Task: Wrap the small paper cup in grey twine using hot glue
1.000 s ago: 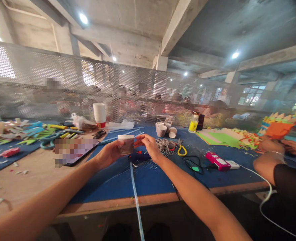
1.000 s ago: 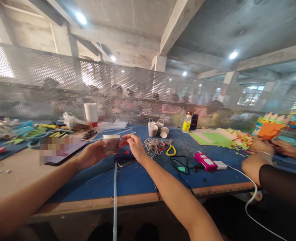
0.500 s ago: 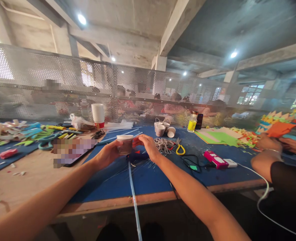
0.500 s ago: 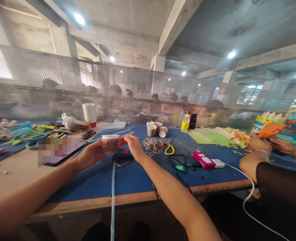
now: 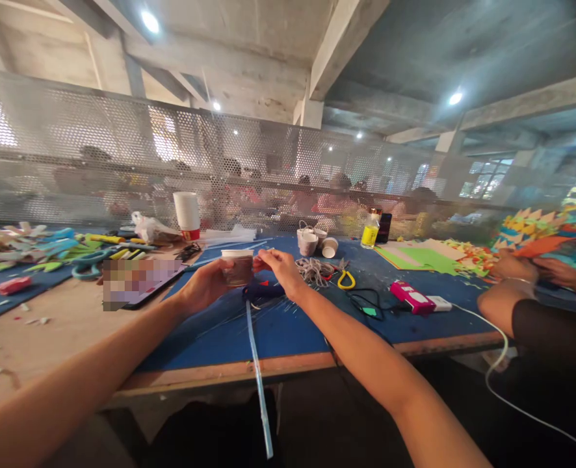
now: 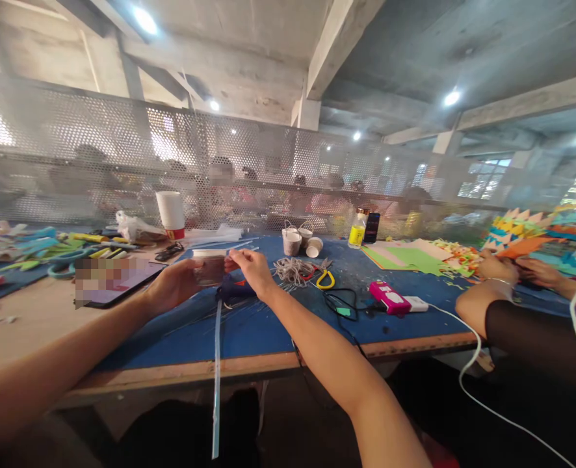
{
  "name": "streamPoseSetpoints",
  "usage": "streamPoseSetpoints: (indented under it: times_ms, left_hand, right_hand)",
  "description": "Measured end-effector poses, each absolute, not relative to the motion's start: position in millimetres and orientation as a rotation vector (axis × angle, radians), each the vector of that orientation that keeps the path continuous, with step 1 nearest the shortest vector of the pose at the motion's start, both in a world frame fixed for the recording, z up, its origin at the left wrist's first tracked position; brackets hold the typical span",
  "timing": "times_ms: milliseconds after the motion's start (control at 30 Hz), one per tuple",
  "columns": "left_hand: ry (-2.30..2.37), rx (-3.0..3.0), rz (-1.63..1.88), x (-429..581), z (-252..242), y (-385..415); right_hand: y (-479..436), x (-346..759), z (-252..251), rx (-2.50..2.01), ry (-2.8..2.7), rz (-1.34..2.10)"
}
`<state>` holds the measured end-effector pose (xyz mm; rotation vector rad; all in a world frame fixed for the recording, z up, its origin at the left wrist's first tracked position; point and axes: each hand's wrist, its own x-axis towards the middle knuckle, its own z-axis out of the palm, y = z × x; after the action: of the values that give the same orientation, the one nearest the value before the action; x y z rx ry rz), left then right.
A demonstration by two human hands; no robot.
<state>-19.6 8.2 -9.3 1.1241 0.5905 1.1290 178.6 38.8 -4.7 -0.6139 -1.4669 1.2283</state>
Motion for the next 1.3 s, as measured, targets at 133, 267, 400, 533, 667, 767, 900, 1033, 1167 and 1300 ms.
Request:
streamPoseSetpoints:
  times_ms: [133,267,400,533,667,767,900,1033,1167,1300]
  left_hand:
    - [0.613,1.059,1.151,-17,-7,5]
    - [0.615,1.073,1.165,-12,-5,1]
    - [0.579,1.102,1.132,-9,-5,0]
    - [0.564,1.147,1.119,-10,-4,1]
    - [0.558,1.142,1.132,-12,-3,1]
    - [0.574,1.104,1.148,-13,-3,2]
    - [0.606,1.088,1.161,-13,-2,1]
    - [0.583,1.123,1.15,-11,-3,0]
    - [0.599,1.121,1.144,-11,-4,-2]
    - [0.635,1.108,1.136,-11,-6,0]
  right_hand:
    - [44,183,-5,-0.638,-1.427,1.152]
    - [51,185,-6,-0.699,-1.43,1.097]
    - [48,181,-4,-0.674,-1.433,1.156]
    - [41,178,-3,-0.642,-1.449,1.155]
    - [40,180,-4,-0.634,-1.441,1.175]
    - [42,181,-5,-0.662,-1.428,1.176]
    - [43,180,-8,-0.67,-1.437,1.202]
    - [40,177,-10,-0.633,-1.465,1.178]
    - [37,175,-8,-0.649,-1.494,1.132]
    - [35,175,-7,-0.663,-1.49,1.155]
